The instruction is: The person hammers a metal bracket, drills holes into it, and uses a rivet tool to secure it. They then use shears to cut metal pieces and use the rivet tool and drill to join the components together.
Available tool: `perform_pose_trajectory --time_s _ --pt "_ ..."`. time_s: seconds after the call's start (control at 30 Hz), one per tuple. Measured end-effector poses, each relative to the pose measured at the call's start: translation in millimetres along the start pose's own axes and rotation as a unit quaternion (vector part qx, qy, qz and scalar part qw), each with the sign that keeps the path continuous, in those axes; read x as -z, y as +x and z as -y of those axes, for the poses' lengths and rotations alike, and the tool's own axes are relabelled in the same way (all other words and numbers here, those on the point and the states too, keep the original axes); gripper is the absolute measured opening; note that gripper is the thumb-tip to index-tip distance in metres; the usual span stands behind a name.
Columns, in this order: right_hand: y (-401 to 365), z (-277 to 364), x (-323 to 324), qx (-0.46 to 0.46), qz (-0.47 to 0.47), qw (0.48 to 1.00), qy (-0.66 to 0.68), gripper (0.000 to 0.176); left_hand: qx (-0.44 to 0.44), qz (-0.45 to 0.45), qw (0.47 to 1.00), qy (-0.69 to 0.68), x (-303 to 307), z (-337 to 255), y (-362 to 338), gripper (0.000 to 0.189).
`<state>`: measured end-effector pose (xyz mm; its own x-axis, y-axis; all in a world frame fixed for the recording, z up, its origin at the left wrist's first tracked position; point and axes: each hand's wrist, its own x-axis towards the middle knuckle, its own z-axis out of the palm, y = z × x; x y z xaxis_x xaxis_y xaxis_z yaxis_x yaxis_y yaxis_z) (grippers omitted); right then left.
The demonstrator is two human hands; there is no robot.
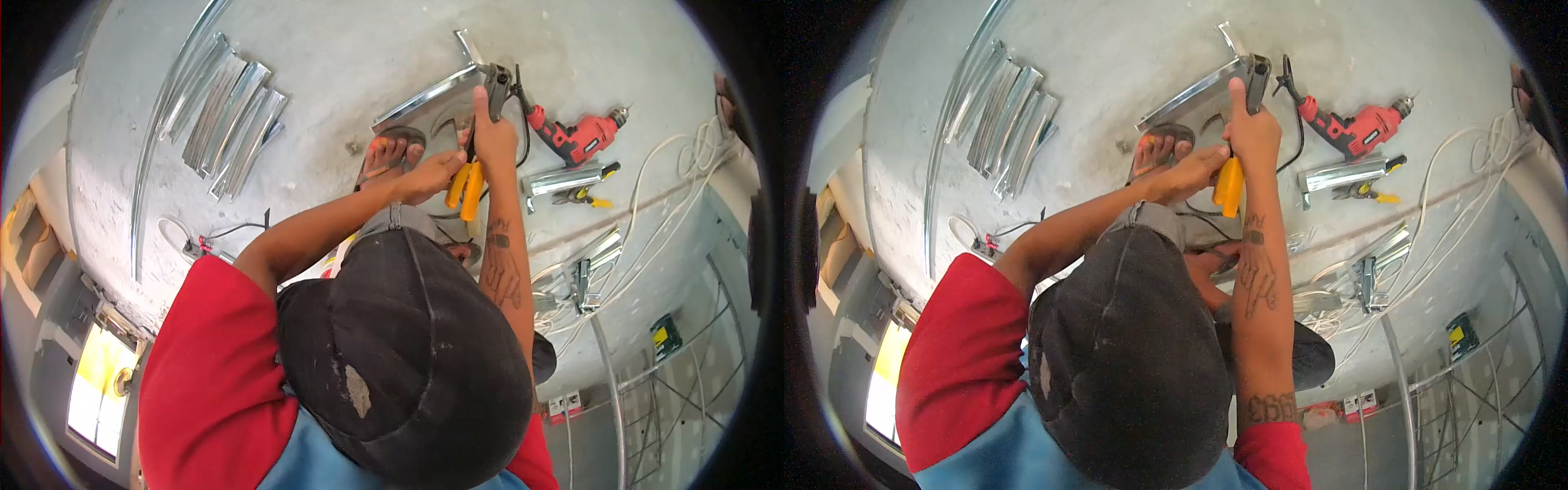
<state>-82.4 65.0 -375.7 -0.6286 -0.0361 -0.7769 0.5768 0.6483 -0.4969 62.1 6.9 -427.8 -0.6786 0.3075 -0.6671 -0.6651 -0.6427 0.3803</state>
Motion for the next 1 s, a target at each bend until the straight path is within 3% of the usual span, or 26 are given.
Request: perform_pose_trajectory --time_s 0.17,0.23,0.37,0.43,0.47,0.5,0.53,0.77,0.83,0.87,0.93,0.97,1.0 --pt "-24 -15 -7 0.035 0.009 0.998 0.054 0.063 0.01 -0.009 0.999 0.038 2 -2 -2 0.044" --pt "-41 -29 -10 0.009 0.018 0.989 0.148 0.06 0.002 -0.03 0.999 -0.031 -4 -3 -3 0.043" --pt "-56 -50 -19 0.026 -0.018 0.995 0.092 0.06 0.012 -0.043 0.999 -0.017 11 10 1 0.038" --pt "-61 -39 -19 0.007 -0.029 0.998 0.047 0.047 -0.133 -0.002 0.969 0.209 32 32 14 0.035" --pt "-59 -42 -20 0.005 -0.028 0.999 0.044 0.047 -0.132 -0.003 0.97 0.205 31 35 14 0.035" --pt "-53 -48 -23 0.022 -0.049 0.998 0.022 0.045 -0.028 -0.025 0.999 0.024 15 13 2 0.035" --pt "-48 -50 -25 0.041 -0.071 0.997 0.002 0.044 0.076 -0.045 0.984 -0.156 5 -6 -9 0.035" --pt "-43 -36 -47 -0.004 -0.139 0.98 -0.139 0.055 0.103 -0.128 0.981 -0.106 10 -14 -24 0.035" --pt "-42 -38 -47 0.033 -0.139 0.983 -0.113 0.058 0.064 -0.115 0.979 0.155 10 -21 -29 0.034" --pt "-41 -43 -48 0.034 -0.137 0.983 -0.116 0.058 0.063 -0.116 0.979 0.153 17 -9 -21 0.034" --pt "-38 -54 -48 0.139 -0.236 0.93 -0.247 0.063 0.106 -0.033 0.99 -0.084 37 27 9 0.035" --pt "-40 -51 -43 0.14 -0.237 0.929 -0.247 0.063 0.104 -0.032 0.991 -0.084 33 27 11 0.035" --pt "-48 -45 -35 0.136 -0.216 0.922 -0.291 0.066 0.037 -0.019 0.995 -0.093 24 26 8 0.035"
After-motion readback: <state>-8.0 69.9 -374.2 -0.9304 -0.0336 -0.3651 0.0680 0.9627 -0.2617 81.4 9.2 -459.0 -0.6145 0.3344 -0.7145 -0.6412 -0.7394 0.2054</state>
